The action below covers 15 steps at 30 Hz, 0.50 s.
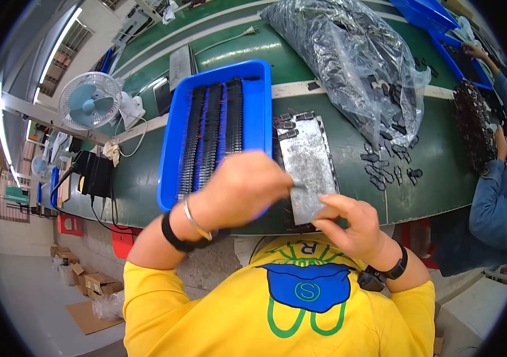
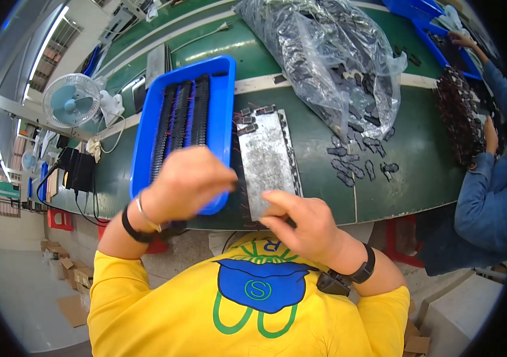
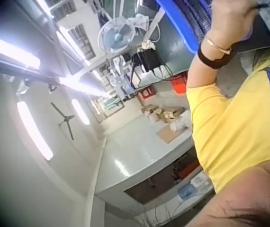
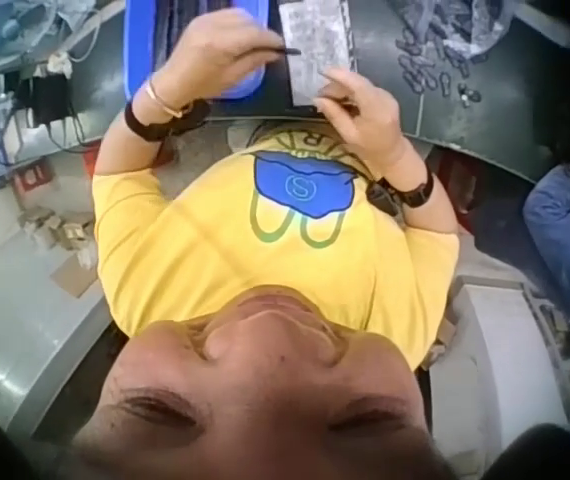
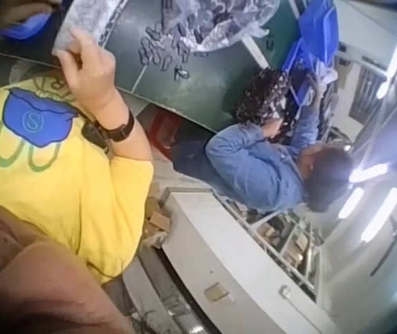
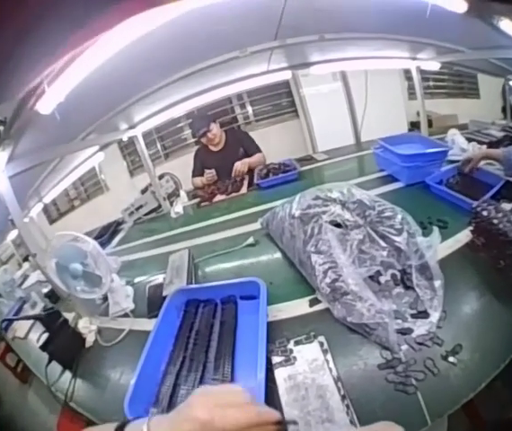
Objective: Manual assembly of small electronic components onto base plates at a factory workstation.
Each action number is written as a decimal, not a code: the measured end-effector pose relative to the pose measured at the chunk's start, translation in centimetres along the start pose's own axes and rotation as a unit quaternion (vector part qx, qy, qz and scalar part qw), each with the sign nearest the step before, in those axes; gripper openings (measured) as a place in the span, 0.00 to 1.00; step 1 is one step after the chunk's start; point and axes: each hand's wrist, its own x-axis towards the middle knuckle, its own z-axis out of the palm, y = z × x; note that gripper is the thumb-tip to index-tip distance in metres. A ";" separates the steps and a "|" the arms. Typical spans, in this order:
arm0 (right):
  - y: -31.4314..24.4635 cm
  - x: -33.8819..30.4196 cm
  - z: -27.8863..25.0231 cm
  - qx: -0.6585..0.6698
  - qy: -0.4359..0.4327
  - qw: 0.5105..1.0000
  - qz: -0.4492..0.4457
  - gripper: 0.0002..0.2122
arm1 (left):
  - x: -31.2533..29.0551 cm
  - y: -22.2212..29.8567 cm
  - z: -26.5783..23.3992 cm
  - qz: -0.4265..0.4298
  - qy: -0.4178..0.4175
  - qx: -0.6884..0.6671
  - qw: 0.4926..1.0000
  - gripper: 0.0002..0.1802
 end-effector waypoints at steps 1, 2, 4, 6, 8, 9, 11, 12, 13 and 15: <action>0.0 -0.3 -0.4 0.008 0.008 0.999 0.031 0.14 | 0.6 -1.7 -0.7 -0.036 0.016 -0.006 0.999 0.10; 0.1 -0.8 -0.7 0.008 0.006 1.000 0.023 0.14 | 0.8 -3.5 -1.3 -0.076 0.035 -0.009 0.996 0.09; 0.5 -2.4 -1.8 0.024 0.034 0.996 0.083 0.14 | 1.4 -6.9 -1.9 -0.174 0.061 -0.062 0.981 0.08; 0.9 -2.5 -2.5 0.030 0.053 0.992 0.114 0.14 | 1.8 -7.6 -2.3 -0.266 0.080 -0.121 0.953 0.07; 1.0 -2.7 -3.2 0.005 0.067 0.991 0.118 0.14 | 1.9 -6.1 -1.7 -0.157 0.022 -0.080 0.984 0.08; 1.1 -2.7 -3.6 -0.008 0.073 0.990 0.123 0.14 | 2.0 -5.4 -1.3 -0.101 -0.006 -0.062 0.993 0.08; 0.5 -0.9 -3.8 -0.034 0.043 0.993 0.107 0.13 | 1.8 -3.2 -0.3 -0.063 -0.027 -0.083 0.994 0.09; 0.1 0.1 -3.7 -0.055 0.011 0.995 0.080 0.12 | 1.9 -2.2 0.2 -0.023 -0.043 -0.093 0.994 0.09; -0.2 0.6 -3.2 -0.059 0.009 0.994 0.096 0.12 | 2.0 -1.4 0.8 0.016 -0.058 -0.103 0.993 0.10; -0.3 1.5 -2.1 -0.031 -0.022 0.997 0.072 0.11 | 2.2 -0.6 1.7 0.030 -0.063 -0.121 0.990 0.11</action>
